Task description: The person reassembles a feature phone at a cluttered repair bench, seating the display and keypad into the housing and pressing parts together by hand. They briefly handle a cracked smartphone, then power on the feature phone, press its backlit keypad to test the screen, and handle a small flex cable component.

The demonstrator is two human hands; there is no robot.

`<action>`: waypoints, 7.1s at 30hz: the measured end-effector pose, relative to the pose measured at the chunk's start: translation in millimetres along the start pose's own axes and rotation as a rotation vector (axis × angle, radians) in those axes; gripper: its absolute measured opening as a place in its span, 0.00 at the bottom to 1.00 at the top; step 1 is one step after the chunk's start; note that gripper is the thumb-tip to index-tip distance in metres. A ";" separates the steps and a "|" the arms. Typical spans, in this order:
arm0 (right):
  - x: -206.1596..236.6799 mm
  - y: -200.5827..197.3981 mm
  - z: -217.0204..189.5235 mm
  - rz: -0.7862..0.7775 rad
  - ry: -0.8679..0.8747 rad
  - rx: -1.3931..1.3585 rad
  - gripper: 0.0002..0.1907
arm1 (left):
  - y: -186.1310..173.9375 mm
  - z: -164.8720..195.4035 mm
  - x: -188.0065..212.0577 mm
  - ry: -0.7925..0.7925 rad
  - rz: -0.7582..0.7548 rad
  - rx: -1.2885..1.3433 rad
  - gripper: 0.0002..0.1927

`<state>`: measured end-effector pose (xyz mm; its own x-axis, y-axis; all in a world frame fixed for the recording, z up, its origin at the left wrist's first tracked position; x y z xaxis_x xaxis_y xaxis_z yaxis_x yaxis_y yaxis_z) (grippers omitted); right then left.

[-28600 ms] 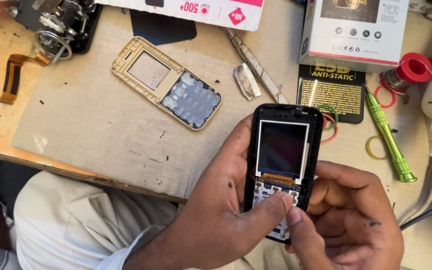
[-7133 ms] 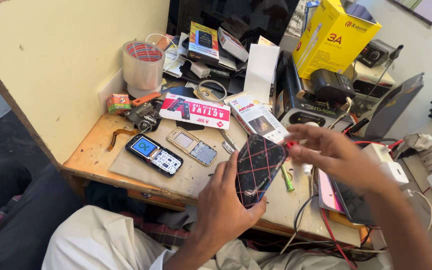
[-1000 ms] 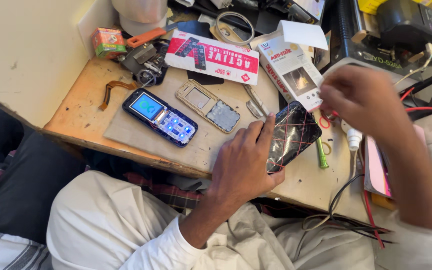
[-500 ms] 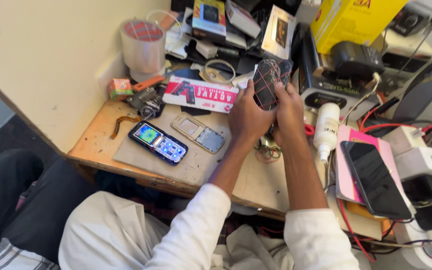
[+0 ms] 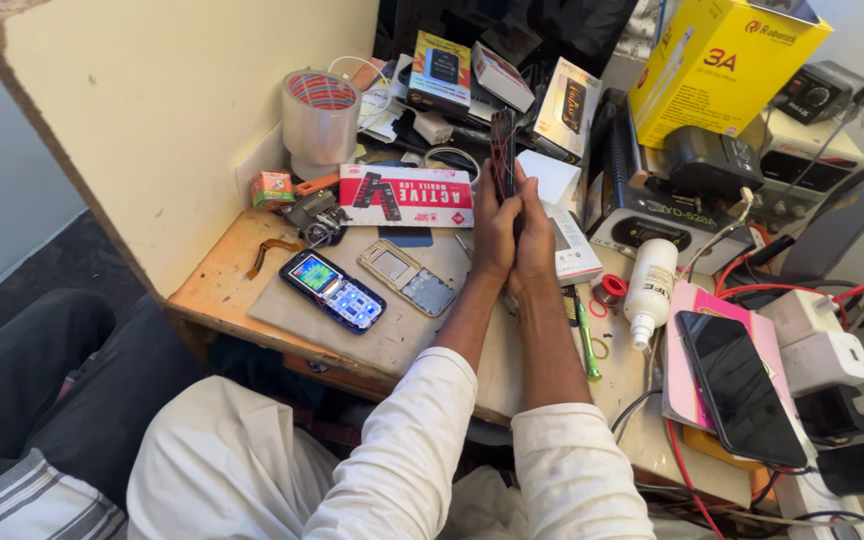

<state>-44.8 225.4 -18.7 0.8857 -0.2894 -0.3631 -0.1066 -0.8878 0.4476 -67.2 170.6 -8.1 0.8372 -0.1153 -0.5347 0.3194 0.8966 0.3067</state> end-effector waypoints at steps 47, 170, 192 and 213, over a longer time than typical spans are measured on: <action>19.7 -42.9 21.0 0.093 0.259 0.133 0.21 | -26.3 8.4 -11.8 -0.216 0.164 0.888 0.38; 72.8 -55.7 -78.2 0.023 0.338 0.313 0.11 | -5.6 -18.2 5.3 -0.256 -0.458 1.286 0.37; 77.2 -81.7 -34.0 0.032 0.249 0.177 0.06 | -21.7 -14.1 7.0 -0.597 -0.308 0.994 0.50; 74.9 -36.3 -62.4 0.260 0.129 0.623 0.07 | -7.9 17.3 -3.7 -0.647 -0.304 0.717 0.45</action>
<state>53.7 258.3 -11.2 0.8389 -0.5101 -0.1899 -0.5286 -0.8467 -0.0608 -65.2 156.5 5.0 0.6883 -0.6960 -0.2047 0.5721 0.3472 0.7431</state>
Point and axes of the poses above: each hand's wrist, its own x-axis away from the middle knuckle, its own y-axis out of the palm, z = x × y, the point moved 2 cm from there along -x, towards the middle knuckle, and after that the axes turned 2 degrees about -z, right-handed, at the moved point
